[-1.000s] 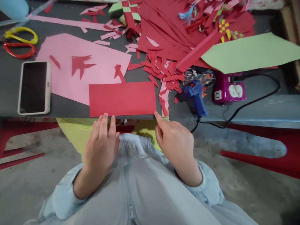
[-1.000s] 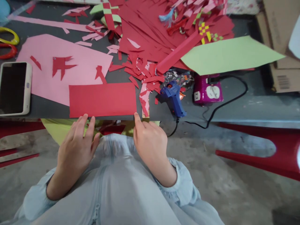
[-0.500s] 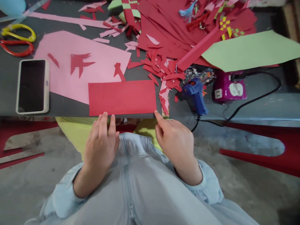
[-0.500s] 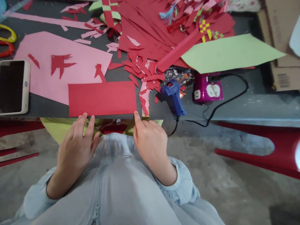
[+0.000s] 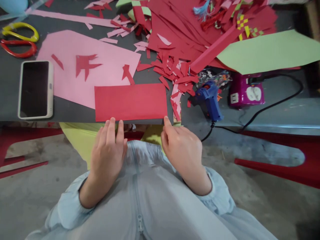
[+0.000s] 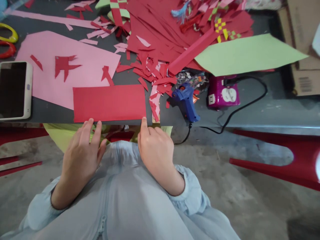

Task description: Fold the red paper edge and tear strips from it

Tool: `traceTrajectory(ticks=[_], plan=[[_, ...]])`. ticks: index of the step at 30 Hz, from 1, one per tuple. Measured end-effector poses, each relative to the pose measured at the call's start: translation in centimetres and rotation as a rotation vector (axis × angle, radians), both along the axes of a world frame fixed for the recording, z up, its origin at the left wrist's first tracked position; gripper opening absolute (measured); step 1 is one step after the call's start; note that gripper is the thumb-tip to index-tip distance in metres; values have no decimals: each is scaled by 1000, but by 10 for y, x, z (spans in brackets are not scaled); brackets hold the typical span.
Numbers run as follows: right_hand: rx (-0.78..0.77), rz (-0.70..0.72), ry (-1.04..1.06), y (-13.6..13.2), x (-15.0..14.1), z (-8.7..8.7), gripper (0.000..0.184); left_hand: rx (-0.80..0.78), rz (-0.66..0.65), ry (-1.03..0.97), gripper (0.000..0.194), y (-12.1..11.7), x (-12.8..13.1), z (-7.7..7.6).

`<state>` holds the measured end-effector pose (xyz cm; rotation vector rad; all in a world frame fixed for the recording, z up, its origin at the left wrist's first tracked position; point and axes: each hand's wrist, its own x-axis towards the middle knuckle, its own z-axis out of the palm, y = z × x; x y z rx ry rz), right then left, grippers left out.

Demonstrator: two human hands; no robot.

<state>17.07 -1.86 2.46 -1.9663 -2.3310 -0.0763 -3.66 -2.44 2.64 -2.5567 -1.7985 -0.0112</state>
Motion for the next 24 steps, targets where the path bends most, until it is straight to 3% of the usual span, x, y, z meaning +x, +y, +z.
traceTrajectory(ticks=[13,20,24], plan=[[-20,152,47,8,-28,1,43,30,13,4,51,1,9,0],[-71,248,77,12,-47,1,44,49,-46,-81,54,-1,16,-10],[-71,229,74,12,-48,0,45,112,-54,-89,54,-2,15,-13]])
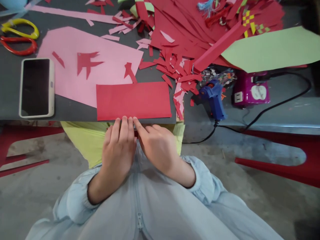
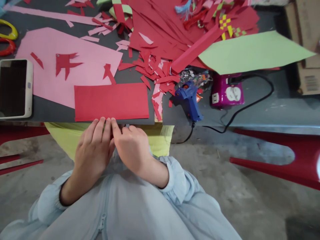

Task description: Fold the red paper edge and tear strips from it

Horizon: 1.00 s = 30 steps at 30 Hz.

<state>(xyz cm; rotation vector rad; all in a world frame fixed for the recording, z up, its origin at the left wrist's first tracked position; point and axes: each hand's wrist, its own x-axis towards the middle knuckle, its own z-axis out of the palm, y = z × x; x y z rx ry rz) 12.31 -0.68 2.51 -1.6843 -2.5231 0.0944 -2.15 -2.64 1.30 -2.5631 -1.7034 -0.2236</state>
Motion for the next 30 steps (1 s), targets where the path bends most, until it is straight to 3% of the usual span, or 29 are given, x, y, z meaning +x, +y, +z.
traceTrajectory(ticks=[9,13,23,30], plan=[[-108,-137,-26,-3,15,4,50,-32,75,30,56,-3,6,3],[-97,-177,-41,-5,32,5,50,-61,90,12,57,-1,8,4],[-38,-293,-70,-5,67,13,49,53,60,135,48,4,16,10],[-52,-288,-109,-2,63,13,48,-115,-56,55,52,12,37,14]])
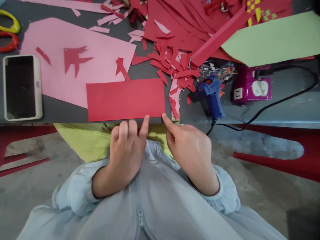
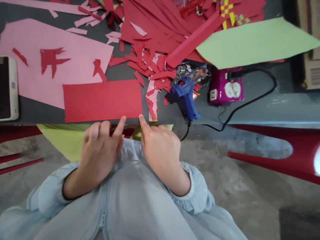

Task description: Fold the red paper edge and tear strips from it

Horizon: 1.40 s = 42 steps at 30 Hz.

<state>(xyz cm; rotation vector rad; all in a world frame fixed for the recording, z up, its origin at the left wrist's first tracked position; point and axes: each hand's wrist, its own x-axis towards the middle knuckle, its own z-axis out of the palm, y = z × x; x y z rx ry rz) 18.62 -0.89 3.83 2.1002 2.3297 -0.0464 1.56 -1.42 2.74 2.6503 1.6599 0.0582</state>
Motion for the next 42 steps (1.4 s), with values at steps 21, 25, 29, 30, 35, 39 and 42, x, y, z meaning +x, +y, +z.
traceTrajectory(ticks=[21,25,29,30,35,39,42], plan=[[20,-37,-68,-4,-7,1,45,-307,236,252,63,-1,-35,14],[-1,-56,-75,-4,-9,1,46,-324,346,270,59,-1,-47,17],[-18,-75,-84,-5,-11,1,46,-347,406,277,57,-2,-55,20],[-22,-80,-91,-5,-12,1,46,-355,415,283,57,-1,-57,21],[-32,-94,-126,-6,-13,1,47,-433,481,341,58,0,-65,25],[-44,-103,-131,-6,-13,1,48,-461,519,362,58,0,-70,26],[-54,-112,-126,-6,-13,2,49,-467,542,368,57,1,-73,27]])
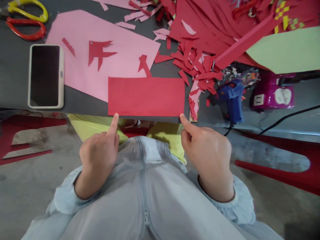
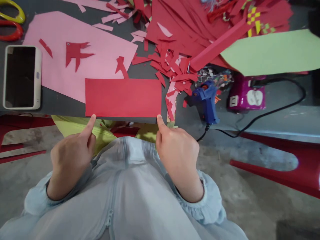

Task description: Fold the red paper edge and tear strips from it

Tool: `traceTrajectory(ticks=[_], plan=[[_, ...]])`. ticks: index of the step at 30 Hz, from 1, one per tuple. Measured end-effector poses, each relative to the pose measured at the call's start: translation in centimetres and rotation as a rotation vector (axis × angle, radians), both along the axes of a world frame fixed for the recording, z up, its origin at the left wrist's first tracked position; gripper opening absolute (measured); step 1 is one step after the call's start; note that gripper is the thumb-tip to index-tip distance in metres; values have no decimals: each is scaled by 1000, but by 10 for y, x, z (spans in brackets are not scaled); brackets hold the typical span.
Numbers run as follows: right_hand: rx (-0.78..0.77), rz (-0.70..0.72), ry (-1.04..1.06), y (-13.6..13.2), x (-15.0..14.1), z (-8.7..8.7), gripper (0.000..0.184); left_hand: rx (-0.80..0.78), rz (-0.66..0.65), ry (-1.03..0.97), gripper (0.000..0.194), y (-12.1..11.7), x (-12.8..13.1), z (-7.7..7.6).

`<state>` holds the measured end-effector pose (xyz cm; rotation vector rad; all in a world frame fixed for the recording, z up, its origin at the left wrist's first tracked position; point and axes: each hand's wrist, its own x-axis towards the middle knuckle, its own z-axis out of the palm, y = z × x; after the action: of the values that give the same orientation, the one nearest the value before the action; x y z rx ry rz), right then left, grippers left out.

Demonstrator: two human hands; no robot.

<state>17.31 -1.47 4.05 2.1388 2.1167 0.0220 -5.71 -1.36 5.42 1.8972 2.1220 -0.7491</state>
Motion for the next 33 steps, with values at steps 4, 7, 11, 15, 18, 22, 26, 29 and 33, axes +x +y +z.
traceTrajectory(ticks=[4,7,11,15,18,22,26,29,33], plan=[[-21,-15,-2,0,0,0,48,-8,27,36,58,0,-3,0],[-38,-28,-6,1,-1,1,48,18,34,49,57,-1,-6,-1],[-48,-33,0,2,-2,2,49,48,21,34,57,-3,-10,-2],[-43,-36,-2,1,-2,3,49,48,24,22,57,-2,-12,-1],[-47,-34,1,1,-1,3,49,39,50,11,57,-2,-11,-1],[-45,-35,11,1,-2,3,50,24,81,-5,58,-2,-11,0],[-41,-35,25,1,0,1,50,60,103,-46,58,-2,-13,0],[-33,-34,44,1,2,0,49,102,123,-110,57,-3,-16,-1],[-28,-16,77,2,4,1,49,144,155,-189,57,-5,-19,-2]])
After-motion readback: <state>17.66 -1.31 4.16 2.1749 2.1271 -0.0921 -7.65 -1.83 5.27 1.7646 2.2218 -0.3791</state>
